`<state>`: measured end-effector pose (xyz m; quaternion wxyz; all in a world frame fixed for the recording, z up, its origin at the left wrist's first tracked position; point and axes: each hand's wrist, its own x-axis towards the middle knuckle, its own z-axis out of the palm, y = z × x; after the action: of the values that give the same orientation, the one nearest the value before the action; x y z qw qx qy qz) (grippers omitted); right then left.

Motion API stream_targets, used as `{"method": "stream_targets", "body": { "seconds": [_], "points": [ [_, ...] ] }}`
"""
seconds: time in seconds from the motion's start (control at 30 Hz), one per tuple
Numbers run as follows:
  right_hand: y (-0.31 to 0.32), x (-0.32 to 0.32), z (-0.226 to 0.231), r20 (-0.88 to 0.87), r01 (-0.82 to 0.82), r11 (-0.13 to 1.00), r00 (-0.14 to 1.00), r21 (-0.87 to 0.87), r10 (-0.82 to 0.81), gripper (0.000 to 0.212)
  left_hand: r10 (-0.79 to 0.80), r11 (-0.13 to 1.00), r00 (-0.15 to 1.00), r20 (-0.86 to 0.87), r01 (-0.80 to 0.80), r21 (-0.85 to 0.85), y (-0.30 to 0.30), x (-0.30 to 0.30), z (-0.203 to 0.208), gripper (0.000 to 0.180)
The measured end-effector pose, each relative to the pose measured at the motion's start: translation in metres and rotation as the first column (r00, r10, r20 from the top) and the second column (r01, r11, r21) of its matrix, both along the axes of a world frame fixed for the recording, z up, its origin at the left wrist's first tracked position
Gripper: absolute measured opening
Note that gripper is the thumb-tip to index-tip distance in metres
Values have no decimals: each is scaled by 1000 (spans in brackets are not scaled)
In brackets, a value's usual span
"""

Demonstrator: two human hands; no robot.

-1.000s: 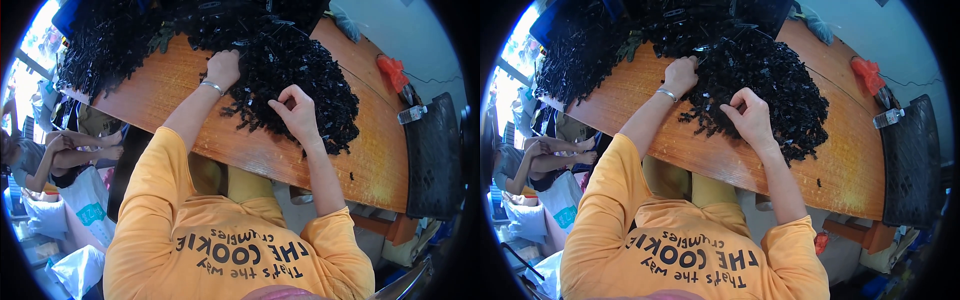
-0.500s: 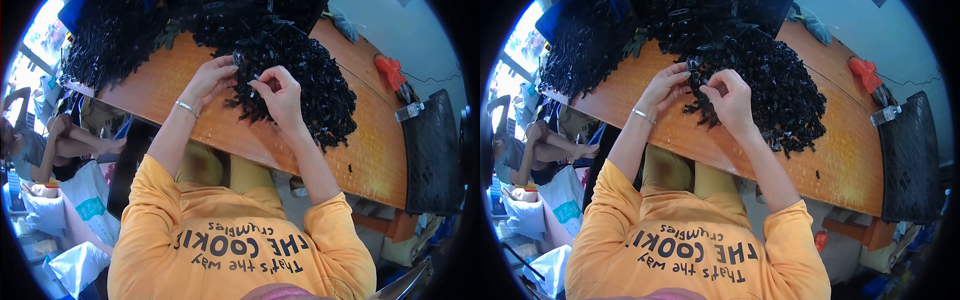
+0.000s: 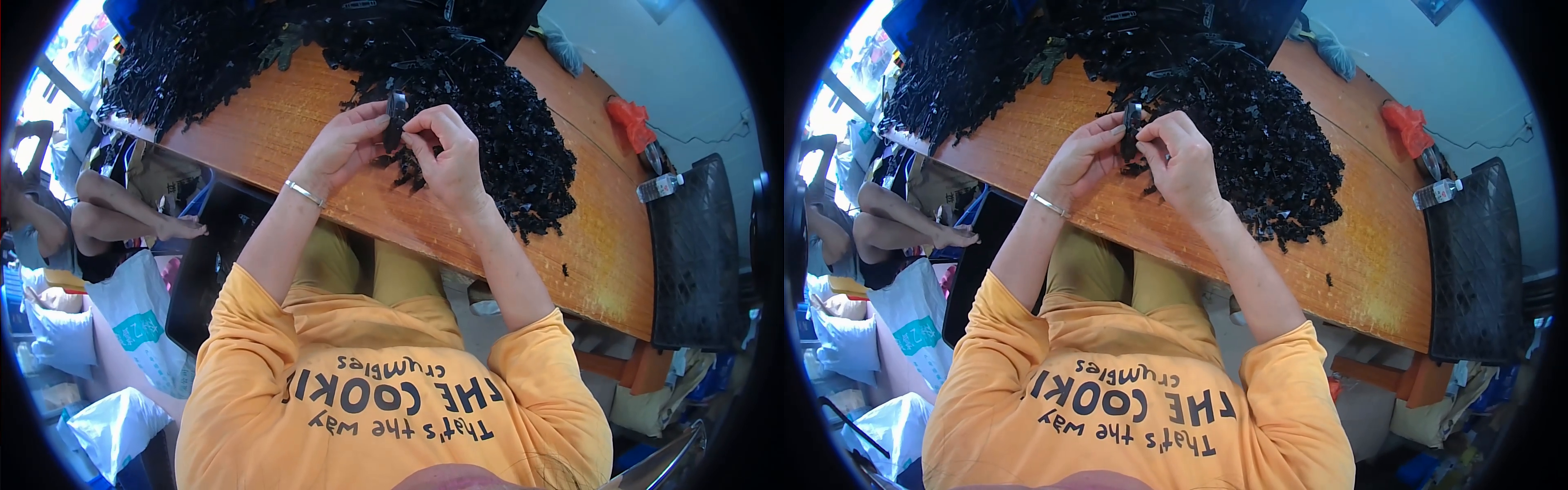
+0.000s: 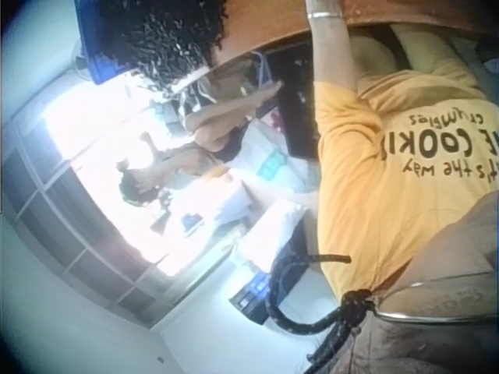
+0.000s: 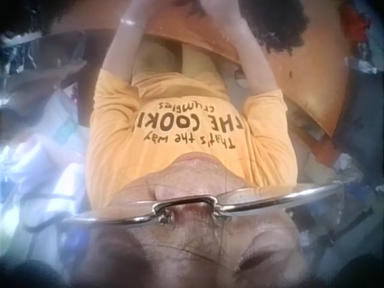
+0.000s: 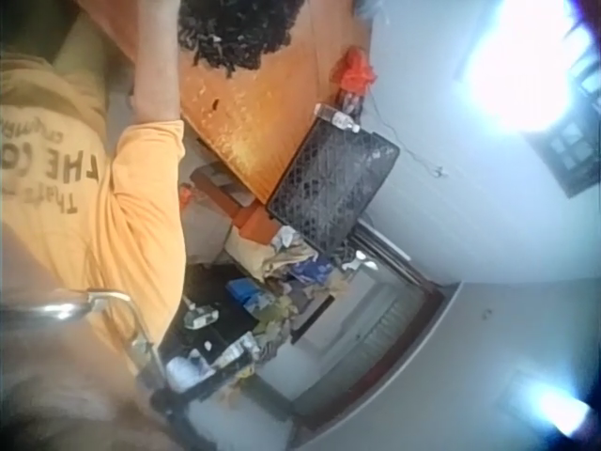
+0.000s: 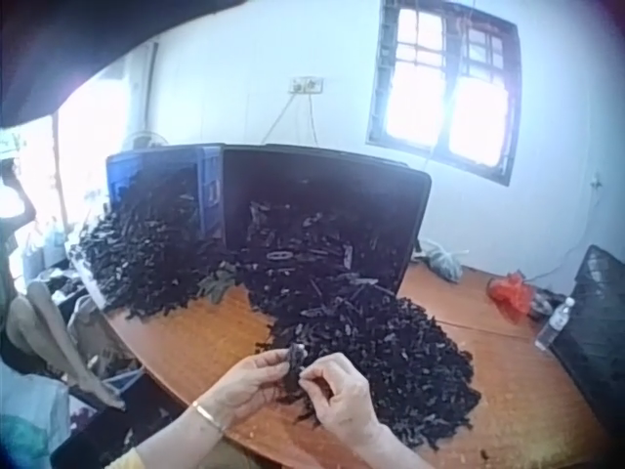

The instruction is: The person assembles small black plastic buckles by hand on a wooden desk.

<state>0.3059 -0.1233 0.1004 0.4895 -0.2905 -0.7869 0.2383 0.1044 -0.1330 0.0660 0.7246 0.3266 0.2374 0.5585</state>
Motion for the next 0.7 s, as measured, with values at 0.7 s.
{"method": "stream_targets", "body": {
  "seconds": [0.7],
  "points": [
    [2,8,-3,289,-166,968,951,191,106,14,52,993,833,-551,-101,-59,-21,-10,16,26]
  ]
}}
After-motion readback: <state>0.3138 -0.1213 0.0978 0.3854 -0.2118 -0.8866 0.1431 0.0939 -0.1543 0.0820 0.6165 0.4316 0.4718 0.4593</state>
